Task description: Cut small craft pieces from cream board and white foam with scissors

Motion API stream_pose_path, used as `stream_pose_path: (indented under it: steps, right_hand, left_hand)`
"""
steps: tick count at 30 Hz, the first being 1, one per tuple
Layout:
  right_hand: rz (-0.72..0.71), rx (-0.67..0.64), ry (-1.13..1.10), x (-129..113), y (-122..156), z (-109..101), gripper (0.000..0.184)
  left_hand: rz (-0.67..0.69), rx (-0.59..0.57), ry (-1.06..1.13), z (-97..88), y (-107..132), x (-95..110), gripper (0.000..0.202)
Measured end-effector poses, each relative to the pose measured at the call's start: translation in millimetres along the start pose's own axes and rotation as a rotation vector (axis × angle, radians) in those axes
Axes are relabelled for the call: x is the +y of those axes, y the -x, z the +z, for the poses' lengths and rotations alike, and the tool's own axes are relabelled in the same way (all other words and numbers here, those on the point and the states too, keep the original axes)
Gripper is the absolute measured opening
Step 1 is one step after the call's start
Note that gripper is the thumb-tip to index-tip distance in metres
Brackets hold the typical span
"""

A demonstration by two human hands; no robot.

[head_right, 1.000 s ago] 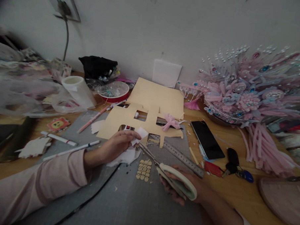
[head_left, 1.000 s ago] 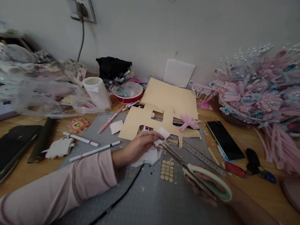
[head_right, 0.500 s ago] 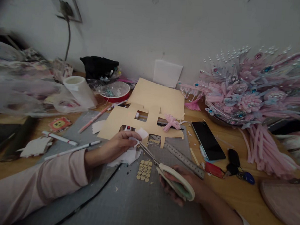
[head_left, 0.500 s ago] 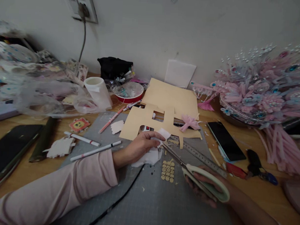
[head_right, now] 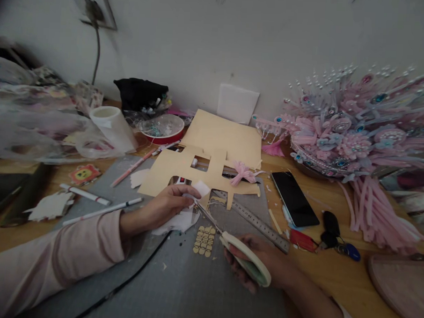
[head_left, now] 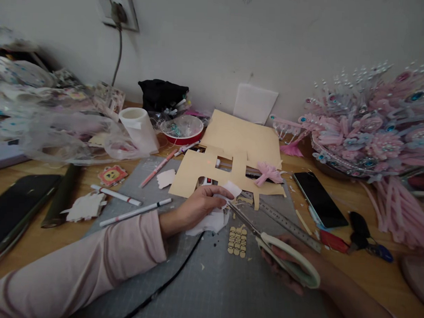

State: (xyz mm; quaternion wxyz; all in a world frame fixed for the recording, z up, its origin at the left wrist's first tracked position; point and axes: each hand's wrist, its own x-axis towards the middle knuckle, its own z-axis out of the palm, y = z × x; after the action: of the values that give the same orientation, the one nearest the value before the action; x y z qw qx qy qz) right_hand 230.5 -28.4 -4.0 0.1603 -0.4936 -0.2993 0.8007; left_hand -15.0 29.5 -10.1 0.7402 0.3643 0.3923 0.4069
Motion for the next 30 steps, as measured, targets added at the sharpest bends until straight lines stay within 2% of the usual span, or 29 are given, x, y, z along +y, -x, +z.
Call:
stream_pose_path:
  steps: [8,13,18,22,25,30]
  right_hand:
    - [-0.036,-0.069,0.054,4.4,-2.2,-3.3,0.034]
    - [-0.032,-0.028,0.084,5.9,-1.3,-4.6,0.035]
    - [-0.018,0.033,0.178,3.4,3.9,-2.8,0.046]
    - [-0.073,-0.067,0.219,4.1,6.7,-3.2,0.049]
    - [-0.143,-0.135,0.07,11.3,-0.5,-9.5,0.051]
    - [-0.148,-0.275,-0.146,11.7,-9.0,-13.1,0.05]
  left_hand:
    - [0.0,-0.005,0.007,-0.7,-0.2,-0.3,0.018]
    - [-0.013,0.001,0.01,-0.7,-0.2,-0.6,0.018]
    - [-0.013,0.005,0.0,-1.3,-0.5,-1.2,0.018]
    - [0.034,-0.002,0.086,-0.9,-2.4,-1.7,0.014]
    - [0.05,0.005,0.112,-0.8,-4.5,-3.4,0.019]
    - [0.022,0.016,-0.066,0.1,-3.4,-3.9,0.018]
